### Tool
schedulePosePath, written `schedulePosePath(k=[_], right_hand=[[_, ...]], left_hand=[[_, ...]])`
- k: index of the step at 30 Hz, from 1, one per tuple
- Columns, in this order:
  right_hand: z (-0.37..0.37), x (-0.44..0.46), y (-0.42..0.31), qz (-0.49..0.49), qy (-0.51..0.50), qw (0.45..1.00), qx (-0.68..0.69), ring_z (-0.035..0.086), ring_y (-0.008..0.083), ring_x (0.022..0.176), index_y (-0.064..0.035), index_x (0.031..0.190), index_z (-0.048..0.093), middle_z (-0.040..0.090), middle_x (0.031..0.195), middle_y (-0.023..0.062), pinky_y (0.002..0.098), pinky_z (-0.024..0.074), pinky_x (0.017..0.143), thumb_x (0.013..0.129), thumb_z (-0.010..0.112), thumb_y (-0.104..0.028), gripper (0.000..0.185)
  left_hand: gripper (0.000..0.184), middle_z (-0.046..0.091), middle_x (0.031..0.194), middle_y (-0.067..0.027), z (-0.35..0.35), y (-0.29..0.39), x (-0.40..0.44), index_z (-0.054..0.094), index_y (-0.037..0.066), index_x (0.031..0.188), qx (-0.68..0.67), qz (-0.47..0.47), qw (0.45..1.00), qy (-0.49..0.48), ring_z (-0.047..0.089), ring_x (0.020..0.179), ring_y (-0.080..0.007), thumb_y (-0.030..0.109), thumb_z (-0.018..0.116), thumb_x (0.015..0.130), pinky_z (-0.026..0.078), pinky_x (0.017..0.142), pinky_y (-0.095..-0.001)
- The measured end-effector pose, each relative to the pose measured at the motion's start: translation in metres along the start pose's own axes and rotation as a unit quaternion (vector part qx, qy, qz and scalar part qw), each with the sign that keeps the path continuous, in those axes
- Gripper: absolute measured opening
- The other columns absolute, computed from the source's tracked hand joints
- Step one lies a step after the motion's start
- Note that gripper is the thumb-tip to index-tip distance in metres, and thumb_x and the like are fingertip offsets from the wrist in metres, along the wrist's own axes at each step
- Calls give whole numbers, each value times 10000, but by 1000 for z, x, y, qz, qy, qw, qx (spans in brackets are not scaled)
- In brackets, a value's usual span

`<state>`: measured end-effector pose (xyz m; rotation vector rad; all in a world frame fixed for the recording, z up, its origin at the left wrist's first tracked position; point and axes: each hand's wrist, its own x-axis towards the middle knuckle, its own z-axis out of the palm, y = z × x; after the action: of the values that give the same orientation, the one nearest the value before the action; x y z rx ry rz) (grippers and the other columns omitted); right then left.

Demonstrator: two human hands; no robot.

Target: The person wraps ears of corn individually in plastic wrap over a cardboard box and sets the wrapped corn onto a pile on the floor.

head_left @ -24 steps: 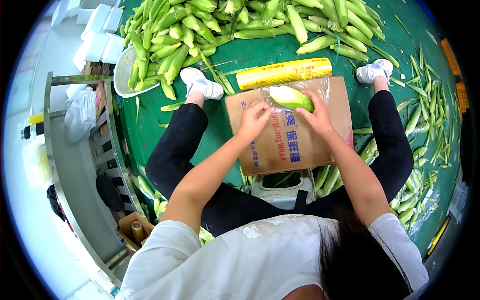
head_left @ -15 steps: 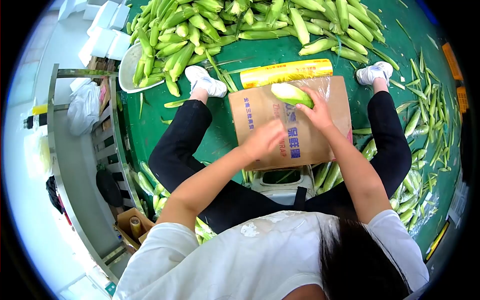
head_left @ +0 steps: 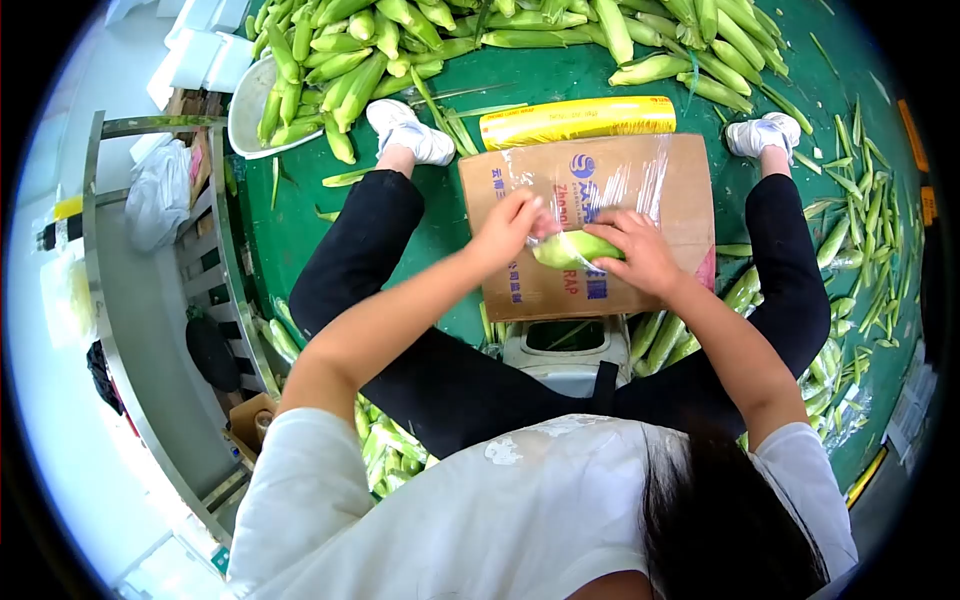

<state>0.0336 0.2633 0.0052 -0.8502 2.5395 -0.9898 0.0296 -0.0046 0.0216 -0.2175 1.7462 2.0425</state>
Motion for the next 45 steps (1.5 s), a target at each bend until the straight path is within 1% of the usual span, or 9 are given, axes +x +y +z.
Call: schedulePosePath(k=[6, 7, 13, 19, 27, 32, 40, 43, 45], right_hand=[[-24, 93, 25, 45, 70, 986, -147, 505, 307, 1296, -126, 1128, 723, 536, 1416, 109, 457, 407, 1047, 949, 599, -390, 342], [-33, 106, 28, 117, 30, 980, -158, 534, 300, 1271, -134, 1163, 700, 567, 1372, 106, 443, 445, 1016, 944, 601, -398, 357], [-14, 98, 3, 29, 42, 983, -174, 610, 300, 1144, -135, 1280, 620, 655, 1171, 118, 407, 526, 917, 759, 790, -426, 620], [-16, 89, 4, 47, -314, 948, 22, 590, 316, 1209, -145, 1385, 570, 632, 1315, 154, 408, 475, 1035, 655, 843, -427, 828], [13, 6, -51, -38, -685, 639, 347, 599, 214, 1115, -85, 1353, 591, 673, 1229, 99, 352, 450, 1004, 768, 811, -387, 694], [-29, -122, -80, 105, -461, 759, 449, 555, 173, 1079, -70, 1420, 457, 617, 1232, 77, 340, 466, 961, 804, 778, -199, 707], [-90, -278, -142, 401, 65, 451, 795, 610, 355, 1189, -78, 1406, 514, 519, 1415, 261, 466, 595, 799, 933, 602, -524, 656], [-64, -284, -121, 176, 157, 387, 892, 621, 363, 1089, -207, 1556, 320, 632, 1083, 202, 484, 574, 783, 878, 400, -823, 919], [-70, -270, -118, 125, 172, 352, 911, 660, 345, 1003, -152, 1536, 351, 639, 1001, 173, 491, 561, 855, 916, 387, -781, 884]], left_hand=[[433, 738, 864, -157, 11, 36, 141, 731, 20, 945, 483, -153, 847, -160, 708, 763, -259, 398, 528, 1008, 554, 737, -415], [406, 731, 930, -177, 0, 41, 165, 732, 41, 991, 662, 27, 742, -104, 707, 844, -335, 388, 522, 993, 553, 774, -443], [328, 727, 1086, -130, 10, 96, 204, 711, 170, 1188, 488, 151, 856, -70, 695, 997, -322, 335, 549, 955, 549, 878, -410], [472, 226, 1662, -59, 81, -14, 171, 562, 316, 1426, 558, 239, 738, -293, 76, 1551, -330, 489, 532, 987, 61, 1182, -666], [565, 319, 1621, -68, 113, -35, 106, 491, 344, 1466, 606, 371, 644, -283, 301, 1488, -272, 461, 598, 924, 202, 1179, -620], [541, 336, 1609, -77, 126, -54, 85, 520, 277, 1445, 630, 388, 624, -252, 317, 1473, -274, 371, 580, 916, 242, 1170, -593], [560, 336, 1594, -158, 172, -92, 19, 505, 199, 1463, 613, 387, 674, -144, 304, 1480, -298, 238, 586, 910, 281, 1163, -552], [418, 502, 1460, -171, 225, -154, -16, 633, 129, 1311, 674, 415, 529, -306, 440, 1385, -317, 185, 571, 901, 380, 1108, -428], [343, 595, 1267, -171, 232, -130, -58, 655, 77, 1221, 560, 175, 718, -375, 538, 1232, -338, 179, 543, 914, 443, 1012, -411]])
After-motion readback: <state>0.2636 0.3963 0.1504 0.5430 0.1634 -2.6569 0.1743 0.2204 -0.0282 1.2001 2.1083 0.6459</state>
